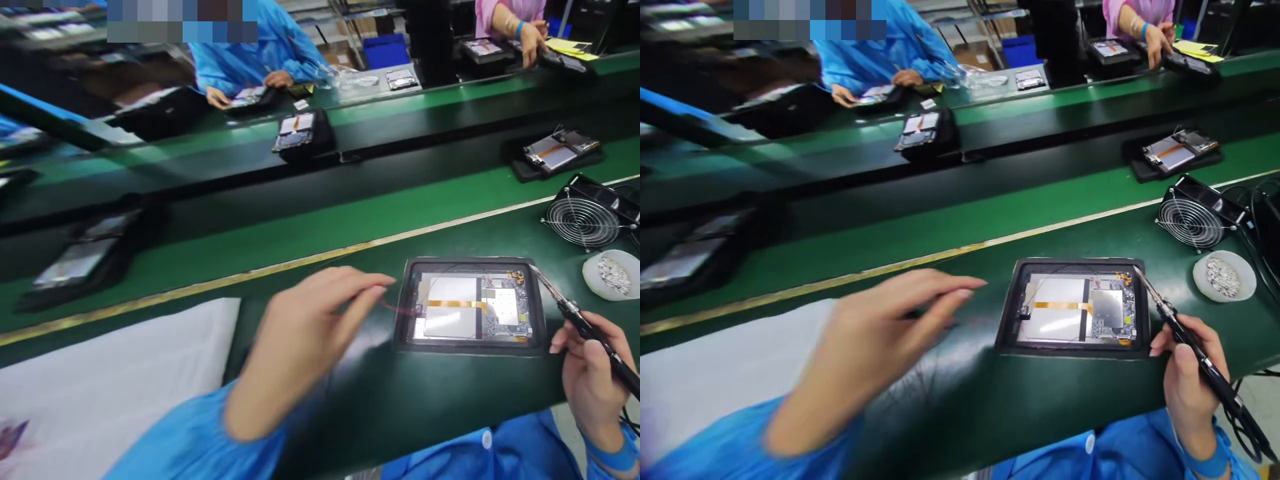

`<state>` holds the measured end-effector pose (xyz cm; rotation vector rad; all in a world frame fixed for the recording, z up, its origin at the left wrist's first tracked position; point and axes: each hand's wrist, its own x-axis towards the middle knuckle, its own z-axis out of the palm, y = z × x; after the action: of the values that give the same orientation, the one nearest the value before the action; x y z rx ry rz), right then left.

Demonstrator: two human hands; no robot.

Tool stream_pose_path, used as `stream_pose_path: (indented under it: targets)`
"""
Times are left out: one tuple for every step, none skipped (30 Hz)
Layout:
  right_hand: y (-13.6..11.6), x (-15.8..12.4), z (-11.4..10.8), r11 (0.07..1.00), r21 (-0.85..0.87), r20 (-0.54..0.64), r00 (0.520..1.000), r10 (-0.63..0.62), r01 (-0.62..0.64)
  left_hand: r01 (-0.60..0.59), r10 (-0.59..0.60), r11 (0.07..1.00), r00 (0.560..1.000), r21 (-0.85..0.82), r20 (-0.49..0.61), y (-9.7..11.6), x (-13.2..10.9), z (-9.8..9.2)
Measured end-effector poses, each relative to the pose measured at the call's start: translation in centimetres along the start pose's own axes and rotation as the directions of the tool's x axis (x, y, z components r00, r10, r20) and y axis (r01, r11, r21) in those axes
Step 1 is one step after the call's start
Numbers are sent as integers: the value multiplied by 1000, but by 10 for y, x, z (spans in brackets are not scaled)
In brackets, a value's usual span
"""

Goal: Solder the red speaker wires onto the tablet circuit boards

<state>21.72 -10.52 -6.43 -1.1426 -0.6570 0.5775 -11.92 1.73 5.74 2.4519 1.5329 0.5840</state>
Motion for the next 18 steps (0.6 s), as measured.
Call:
stream_pose_path:
  targets:
    - [0, 0, 0, 1000, 6, 2, 1000, -2, 2, -107, 106, 994, 993, -1, 43, 10, 11, 16]
    - [0, -1, 1, 1000, 12, 3, 1000, -1, 1, -191, 189, 981, 978, 16, 87, 18, 20, 32]
    - [-1, -2, 1, 1000, 19, 4, 1000, 0, 0, -261, 253, 964, 958, 41, 136, 23, 26, 45]
    - [-1, -2, 2, 1000, 24, 4, 1000, 3, -3, -304, 288, 950, 941, 72, 180, 25, 30, 56]
    - [-1, -3, 2, 1000, 28, 4, 1000, 8, -8, -330, 304, 939, 929, 101, 214, 26, 32, 64]
    - [0, -4, 2, 999, 30, 5, 1000, 14, -14, -346, 312, 931, 920, 118, 236, 27, 31, 69]
    - [0, -5, 1, 999, 30, 5, 1000, 21, -21, -357, 321, 926, 915, 122, 245, 28, 29, 71]
    - [0, -5, 1, 999, 30, 4, 1000, 26, -26, -371, 337, 922, 910, 108, 242, 30, 26, 70]
    - [0, -6, 1, 999, 28, 4, 1000, 30, -30, -388, 361, 918, 903, 79, 234, 33, 22, 67]
    - [0, -6, 0, 999, 25, 3, 999, 32, -32, -408, 391, 912, 893, 37, 223, 37, 19, 64]
    - [0, -6, 0, 999, 21, 4, 999, 33, -33, -428, 421, 904, 882, -11, 210, 41, 15, 60]
    - [0, -6, 0, 999, 16, 8, 999, 34, -34, -447, 449, 893, 872, -59, 194, 46, 12, 58]
    - [0, -6, 1, 999, 11, 13, 999, 32, -32, -463, 472, 881, 864, -95, 174, 51, 10, 56]
    - [0, -6, 1, 1000, 5, 20, 999, 29, -29, -479, 492, 870, 858, -116, 150, 56, 9, 57]
    - [0, -5, 1, 1000, -2, 28, 999, 22, -22, -497, 509, 860, 852, -119, 122, 59, 9, 60]
    - [0, -5, 1, 1000, -9, 35, 999, 12, -11, -518, 527, 849, 844, -109, 95, 62, 9, 65]
    - [-1, -6, 2, 1000, -16, 41, 999, -3, 3, -540, 547, 836, 834, -93, 70, 64, 10, 71]
    - [-3, -6, 2, 999, -26, 48, 999, -18, 19, -562, 566, 823, 823, -81, 50, 65, 12, 78]
